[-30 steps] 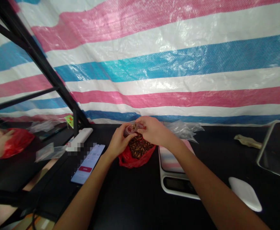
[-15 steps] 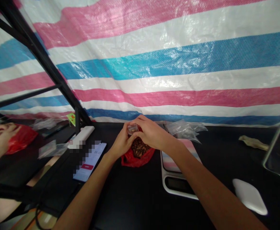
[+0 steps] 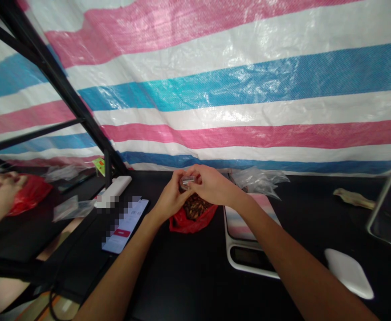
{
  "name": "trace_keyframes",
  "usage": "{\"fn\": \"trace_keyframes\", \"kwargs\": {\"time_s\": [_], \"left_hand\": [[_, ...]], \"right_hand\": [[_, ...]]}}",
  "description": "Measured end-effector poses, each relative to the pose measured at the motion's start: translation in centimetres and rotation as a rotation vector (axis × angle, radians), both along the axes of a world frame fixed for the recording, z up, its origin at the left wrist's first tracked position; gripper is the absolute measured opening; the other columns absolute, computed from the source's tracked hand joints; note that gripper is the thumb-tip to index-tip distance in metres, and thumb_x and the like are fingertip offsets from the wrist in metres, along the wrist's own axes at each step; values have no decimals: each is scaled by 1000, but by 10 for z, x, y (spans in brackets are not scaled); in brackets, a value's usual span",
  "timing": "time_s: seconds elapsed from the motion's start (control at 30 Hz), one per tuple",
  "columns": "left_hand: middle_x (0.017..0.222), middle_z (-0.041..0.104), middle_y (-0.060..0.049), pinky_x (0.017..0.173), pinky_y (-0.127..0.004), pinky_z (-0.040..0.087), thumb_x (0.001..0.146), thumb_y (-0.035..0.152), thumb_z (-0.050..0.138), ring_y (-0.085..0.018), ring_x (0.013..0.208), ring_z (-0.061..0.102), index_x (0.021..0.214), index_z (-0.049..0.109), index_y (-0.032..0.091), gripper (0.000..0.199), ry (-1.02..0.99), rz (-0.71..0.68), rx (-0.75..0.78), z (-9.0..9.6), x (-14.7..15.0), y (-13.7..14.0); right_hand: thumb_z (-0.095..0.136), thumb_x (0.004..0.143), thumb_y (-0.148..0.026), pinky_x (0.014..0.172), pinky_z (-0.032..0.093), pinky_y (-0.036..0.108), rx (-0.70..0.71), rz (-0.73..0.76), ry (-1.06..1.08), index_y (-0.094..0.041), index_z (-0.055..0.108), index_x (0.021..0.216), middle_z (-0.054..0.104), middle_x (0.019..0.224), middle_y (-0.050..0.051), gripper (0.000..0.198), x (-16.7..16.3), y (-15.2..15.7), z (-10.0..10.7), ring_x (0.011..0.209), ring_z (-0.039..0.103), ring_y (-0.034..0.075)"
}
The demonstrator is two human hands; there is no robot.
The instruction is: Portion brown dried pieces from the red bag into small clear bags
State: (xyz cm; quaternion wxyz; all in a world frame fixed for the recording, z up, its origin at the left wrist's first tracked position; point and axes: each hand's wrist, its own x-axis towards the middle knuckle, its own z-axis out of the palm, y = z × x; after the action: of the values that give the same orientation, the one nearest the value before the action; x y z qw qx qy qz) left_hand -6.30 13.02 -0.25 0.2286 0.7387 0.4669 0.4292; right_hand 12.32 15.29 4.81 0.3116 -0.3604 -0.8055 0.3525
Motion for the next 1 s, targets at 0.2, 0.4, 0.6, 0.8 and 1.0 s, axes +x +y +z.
{"fn": "trace_keyframes", "kwargs": {"time_s": [0.2,0.4,0.6,0.8,1.0], "left_hand": [[119,72,-9,95,-40,51,92,36,71,-28,107,69,127,60,23,39,15,32,46,0,1,2],[116,73,-8,93,-35,53,91,41,72,-23,102,68,122,64,21,38,-196,-41,-8,6,6,1],[114,73,-7,93,-33,53,88,40,74,-22,101,68,124,61,19,44,-362,-87,-70,8,10,1],[101,74,-4,85,-33,54,89,40,73,-21,91,68,118,63,20,37,-263,-57,-138,4,8,2],[99,70,-2,83,-31,52,82,36,81,-18,88,65,116,59,20,43,-325,-38,-145,-2,5,6]], "right_hand": [[62,86,-8,99,49,34,343,-79,-96,-27,73,110,75,115,3,33,0,-5,15,108,68,21],[67,91,-21,90,51,33,295,-128,-45,-26,71,113,77,109,3,23,-1,-7,18,98,71,21],[57,89,-7,97,49,31,338,-51,19,-27,69,114,74,115,2,34,-4,-11,21,107,68,19],[59,88,-10,97,51,35,279,-145,-51,-25,68,116,74,117,5,33,-2,0,6,104,69,22],[51,78,1,93,51,32,325,-68,-41,-24,66,109,68,109,4,43,2,1,7,101,67,20]]}}
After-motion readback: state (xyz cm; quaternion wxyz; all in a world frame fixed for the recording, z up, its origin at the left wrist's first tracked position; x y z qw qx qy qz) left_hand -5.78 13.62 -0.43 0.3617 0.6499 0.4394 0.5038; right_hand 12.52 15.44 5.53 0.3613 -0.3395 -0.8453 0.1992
